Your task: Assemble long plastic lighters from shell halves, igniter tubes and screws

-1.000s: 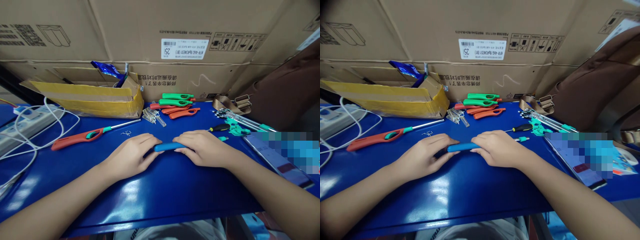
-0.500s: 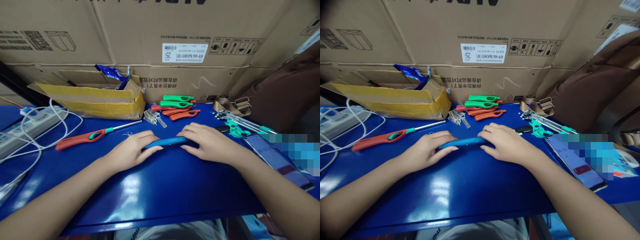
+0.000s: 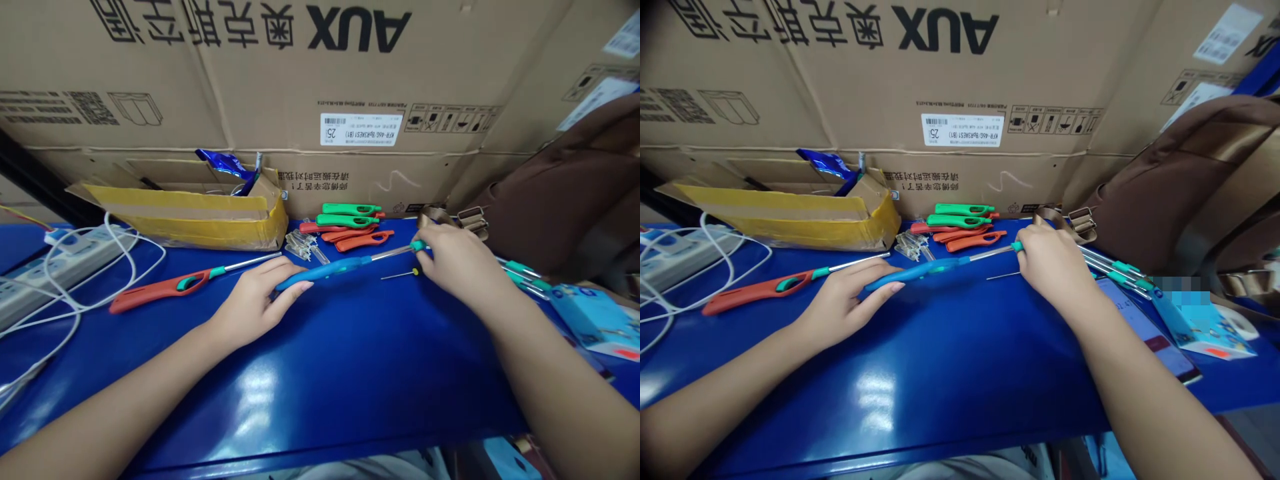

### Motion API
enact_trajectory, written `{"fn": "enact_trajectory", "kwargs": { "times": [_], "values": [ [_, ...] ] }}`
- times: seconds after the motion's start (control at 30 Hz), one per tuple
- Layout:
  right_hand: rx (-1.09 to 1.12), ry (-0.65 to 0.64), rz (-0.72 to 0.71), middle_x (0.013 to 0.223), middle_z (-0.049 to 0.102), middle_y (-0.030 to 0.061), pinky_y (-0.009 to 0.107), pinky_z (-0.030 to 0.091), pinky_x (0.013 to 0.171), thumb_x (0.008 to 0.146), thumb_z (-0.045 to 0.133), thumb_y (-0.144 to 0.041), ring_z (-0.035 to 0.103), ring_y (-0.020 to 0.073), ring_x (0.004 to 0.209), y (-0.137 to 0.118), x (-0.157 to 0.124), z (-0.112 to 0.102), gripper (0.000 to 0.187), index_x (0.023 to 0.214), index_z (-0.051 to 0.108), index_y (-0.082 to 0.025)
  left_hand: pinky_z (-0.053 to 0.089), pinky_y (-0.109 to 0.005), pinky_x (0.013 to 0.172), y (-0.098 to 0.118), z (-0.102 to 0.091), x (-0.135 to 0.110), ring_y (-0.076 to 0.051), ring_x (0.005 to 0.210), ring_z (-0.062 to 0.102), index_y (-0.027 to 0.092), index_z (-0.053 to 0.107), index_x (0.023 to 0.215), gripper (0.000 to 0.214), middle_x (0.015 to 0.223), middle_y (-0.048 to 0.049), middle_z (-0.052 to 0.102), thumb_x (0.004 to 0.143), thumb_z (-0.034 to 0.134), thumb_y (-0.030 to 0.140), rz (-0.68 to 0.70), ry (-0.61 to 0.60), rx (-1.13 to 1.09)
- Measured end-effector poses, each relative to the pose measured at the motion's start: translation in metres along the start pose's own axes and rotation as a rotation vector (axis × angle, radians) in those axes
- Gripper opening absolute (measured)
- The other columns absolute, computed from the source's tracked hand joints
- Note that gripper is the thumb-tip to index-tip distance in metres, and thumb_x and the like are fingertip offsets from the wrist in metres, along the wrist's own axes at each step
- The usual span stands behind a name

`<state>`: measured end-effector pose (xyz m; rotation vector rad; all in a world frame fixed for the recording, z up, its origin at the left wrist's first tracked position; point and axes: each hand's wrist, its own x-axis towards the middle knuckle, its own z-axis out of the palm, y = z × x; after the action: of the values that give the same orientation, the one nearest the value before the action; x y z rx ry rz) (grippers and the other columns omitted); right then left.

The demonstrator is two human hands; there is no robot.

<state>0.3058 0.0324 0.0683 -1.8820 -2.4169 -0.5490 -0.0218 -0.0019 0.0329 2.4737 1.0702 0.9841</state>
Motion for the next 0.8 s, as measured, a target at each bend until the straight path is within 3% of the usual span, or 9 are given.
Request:
{"fn": "enact_trajectory", "kwargs": {
  "times": [0.27, 0.5, 0.67, 0.8],
  "values": [
    [0.117, 0.017, -0.216, 0.102, 0.078, 0.0091, 0.043, 0.045, 0.088, 0.092, 0.059, -0.018, 0.069, 0.031, 0.1, 0.004, 0.002, 0.002, 0.015, 0.092, 0.075, -0.017, 0.049, -0.025, 0.079, -0.003, -0.001, 0.001, -0.016, 0.084, 0.064, 0.014, 0.071, 0.107, 0.022, 0.095, -0.005, 0.069, 0.101, 0.057, 0.029, -0.035, 0.005, 0.006],
    [0.231, 0.038, -0.418, 0.092, 0.075, 0.0079, 0.04, 0.04, 0.088, 0.095, 0.06, -0.019, 0.067, 0.0262, 0.091, -0.014, 0.0, 0.001, 0.014, 0.088, 0.071, -0.017, 0.05, -0.024, 0.078, -0.005, 0.001, 0.001, -0.015, 0.083, 0.065, 0.015, 0.071, 0.111, 0.022, 0.094, -0.0036, 0.07, 0.101, 0.057, 0.028, -0.022, -0.064, -0.041],
    [0.303, 0.051, -0.493, 0.088, 0.073, 0.0071, 0.035, 0.042, 0.078, 0.098, 0.057, -0.022, 0.067, 0.0235, 0.085, -0.029, -0.005, 0.003, 0.015, 0.096, 0.072, -0.018, 0.049, -0.024, 0.083, -0.003, 0.004, -0.002, -0.015, 0.09, 0.066, 0.017, 0.069, 0.12, 0.025, 0.102, -0.0041, 0.07, 0.103, 0.054, 0.026, -0.013, -0.136, -0.081],
    [0.362, 0.035, -0.499, 0.098, 0.074, 0.008, 0.032, 0.045, 0.071, 0.099, 0.055, -0.022, 0.069, 0.0239, 0.089, -0.035, -0.009, 0.007, 0.017, 0.104, 0.071, -0.019, 0.05, -0.023, 0.081, -0.001, 0.009, -0.003, -0.014, 0.087, 0.066, 0.017, 0.07, 0.117, 0.022, 0.1, -0.0032, 0.071, 0.101, 0.058, 0.026, -0.013, -0.133, -0.11]
  ]
}}
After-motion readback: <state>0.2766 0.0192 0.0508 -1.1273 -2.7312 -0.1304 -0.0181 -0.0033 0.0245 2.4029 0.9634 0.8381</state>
